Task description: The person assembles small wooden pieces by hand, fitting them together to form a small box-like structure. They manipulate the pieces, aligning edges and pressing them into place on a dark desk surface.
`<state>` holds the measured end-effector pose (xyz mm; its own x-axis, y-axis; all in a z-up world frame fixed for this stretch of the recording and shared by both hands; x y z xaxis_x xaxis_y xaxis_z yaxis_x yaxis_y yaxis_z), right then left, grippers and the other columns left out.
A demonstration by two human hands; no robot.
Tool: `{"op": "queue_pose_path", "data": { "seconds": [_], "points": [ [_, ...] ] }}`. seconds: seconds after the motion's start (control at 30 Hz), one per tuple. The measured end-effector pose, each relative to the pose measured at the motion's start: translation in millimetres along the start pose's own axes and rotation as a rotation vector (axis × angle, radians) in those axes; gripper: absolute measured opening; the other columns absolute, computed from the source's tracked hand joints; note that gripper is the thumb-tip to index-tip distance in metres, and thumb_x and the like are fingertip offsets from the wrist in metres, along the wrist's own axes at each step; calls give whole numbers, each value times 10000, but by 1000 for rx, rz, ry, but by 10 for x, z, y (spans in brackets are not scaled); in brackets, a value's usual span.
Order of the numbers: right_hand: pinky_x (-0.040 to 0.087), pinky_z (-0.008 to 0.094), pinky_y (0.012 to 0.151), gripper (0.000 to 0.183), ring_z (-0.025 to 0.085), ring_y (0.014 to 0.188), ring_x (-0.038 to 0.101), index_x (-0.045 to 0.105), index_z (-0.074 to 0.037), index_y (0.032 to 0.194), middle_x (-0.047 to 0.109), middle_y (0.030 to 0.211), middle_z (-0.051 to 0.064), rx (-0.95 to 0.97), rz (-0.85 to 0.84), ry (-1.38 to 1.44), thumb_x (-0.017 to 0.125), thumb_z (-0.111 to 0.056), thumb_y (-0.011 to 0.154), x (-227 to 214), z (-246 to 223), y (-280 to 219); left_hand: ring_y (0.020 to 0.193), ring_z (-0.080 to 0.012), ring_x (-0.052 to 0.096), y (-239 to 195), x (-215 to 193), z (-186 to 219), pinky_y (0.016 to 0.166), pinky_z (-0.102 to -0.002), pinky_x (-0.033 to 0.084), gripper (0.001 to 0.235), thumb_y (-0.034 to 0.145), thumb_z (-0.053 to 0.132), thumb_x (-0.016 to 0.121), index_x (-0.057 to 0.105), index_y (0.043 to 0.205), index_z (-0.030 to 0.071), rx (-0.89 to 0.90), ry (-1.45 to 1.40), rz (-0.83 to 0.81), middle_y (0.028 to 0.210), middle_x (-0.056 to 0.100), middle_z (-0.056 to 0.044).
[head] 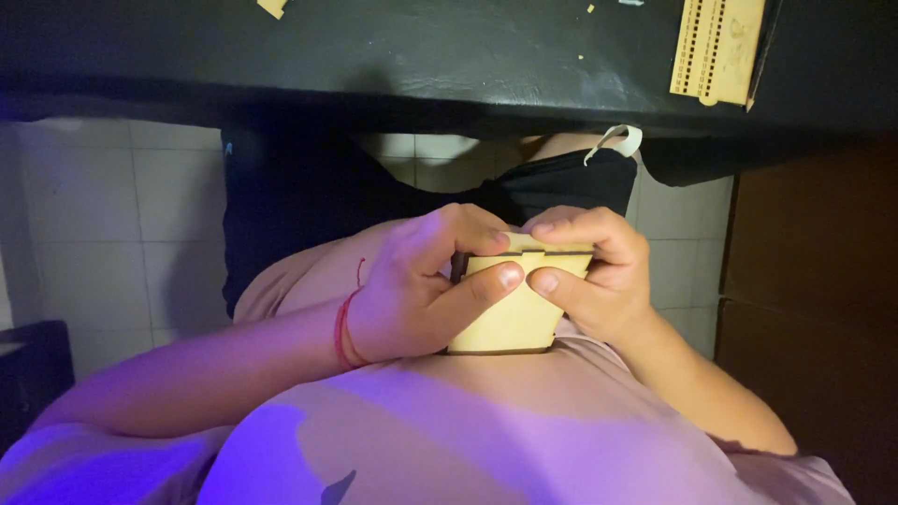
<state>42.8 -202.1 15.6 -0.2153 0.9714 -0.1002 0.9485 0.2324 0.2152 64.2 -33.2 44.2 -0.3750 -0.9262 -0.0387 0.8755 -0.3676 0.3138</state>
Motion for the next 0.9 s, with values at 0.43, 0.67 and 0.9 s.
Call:
{"op": "queue_pose_path", "data": {
  "seconds": [0.43, 0.67, 0.9],
  "points": [
    [415, 410, 1171, 1064, 300, 1465, 415, 185, -124, 1567, 358, 1587, 176, 25, 90, 165, 741, -604, 797, -5, -467, 257, 566, -321, 527, 514, 47, 907, 502, -450, 346, 187, 1003, 235, 534, 518, 922, 68, 607, 336, -346, 866, 603, -139],
    [608, 411, 924, 933, 281, 1310, 530, 161, -132, 1578, 414, 1495, 85, 149, 53, 539, 756, -192, 862, 58, -311, 303, 882, -260, 667, 841, -384, 865, 797, -347, 523, 184, 943, 124, 671, 515, 981, 34, 370, -58, 140, 995, 639, -217],
    [483, 304, 861, 1225, 135, 990, 540, 97, -356, 1583, 401, 1458, 64, 144, 299, 867, 935, -473, 697, 69, -528, 519, 599, -355, 540, 723, -118, 997, 577, -417, 476, 167, 973, 209, 643, 552, 925, 77, 780, 370, -42, 1000, 662, -182]
  ]
}}
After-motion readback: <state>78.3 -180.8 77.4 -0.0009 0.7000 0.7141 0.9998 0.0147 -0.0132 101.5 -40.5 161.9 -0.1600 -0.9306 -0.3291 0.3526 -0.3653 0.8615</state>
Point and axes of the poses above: each hand's wrist, its own y-axis towards the middle knuckle, its own x-axis out of the palm, z = x × y, the point moved 8 cm from there along y, towards the middle knuckle
